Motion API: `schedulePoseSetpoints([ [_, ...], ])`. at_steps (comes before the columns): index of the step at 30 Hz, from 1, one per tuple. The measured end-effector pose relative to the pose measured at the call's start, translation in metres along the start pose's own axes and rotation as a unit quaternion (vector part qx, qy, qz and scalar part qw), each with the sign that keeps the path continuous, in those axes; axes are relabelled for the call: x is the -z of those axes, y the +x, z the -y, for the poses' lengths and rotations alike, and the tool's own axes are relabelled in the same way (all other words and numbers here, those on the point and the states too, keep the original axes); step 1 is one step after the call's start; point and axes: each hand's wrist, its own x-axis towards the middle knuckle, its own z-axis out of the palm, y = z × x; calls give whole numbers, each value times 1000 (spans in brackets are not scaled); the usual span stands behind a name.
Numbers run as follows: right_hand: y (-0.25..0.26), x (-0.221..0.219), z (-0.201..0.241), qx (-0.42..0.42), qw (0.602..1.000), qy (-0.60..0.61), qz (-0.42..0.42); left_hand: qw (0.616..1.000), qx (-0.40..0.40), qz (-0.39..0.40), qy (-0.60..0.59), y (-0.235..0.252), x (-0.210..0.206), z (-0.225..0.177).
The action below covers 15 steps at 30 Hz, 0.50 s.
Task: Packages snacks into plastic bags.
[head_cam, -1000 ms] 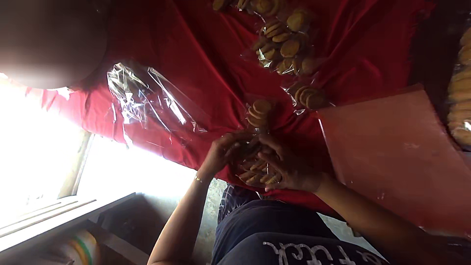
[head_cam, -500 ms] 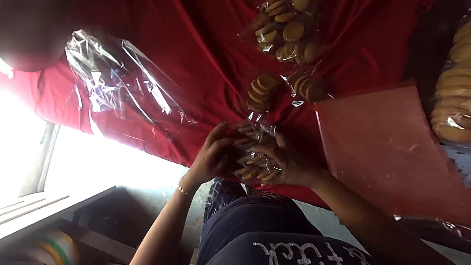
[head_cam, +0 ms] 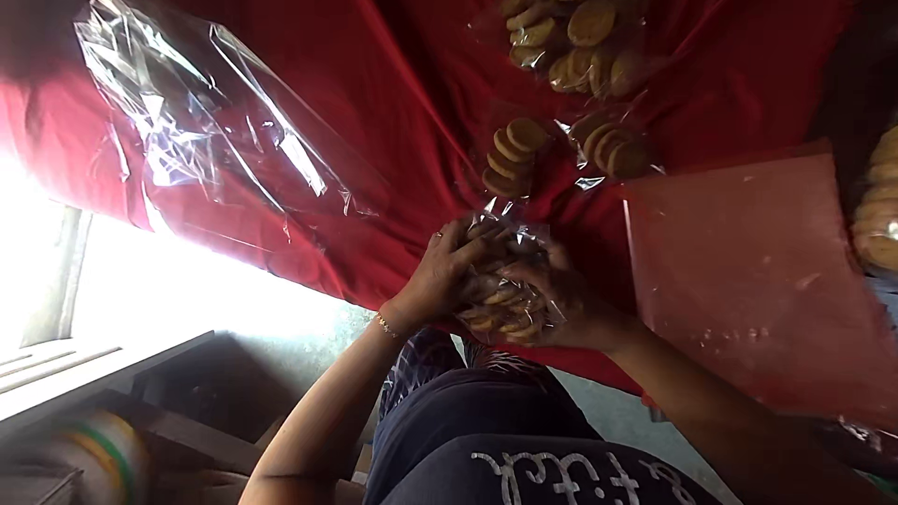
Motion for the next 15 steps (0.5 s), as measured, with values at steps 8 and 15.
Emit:
schedulePoseSetpoints([
  [8,13,9,-4,5,999,31,43,990,27,-72,-118,-27,-11,-2],
  [15,12,3,4,74,997,-9,-1,973,24,-144,-180,-21,-29,-11],
])
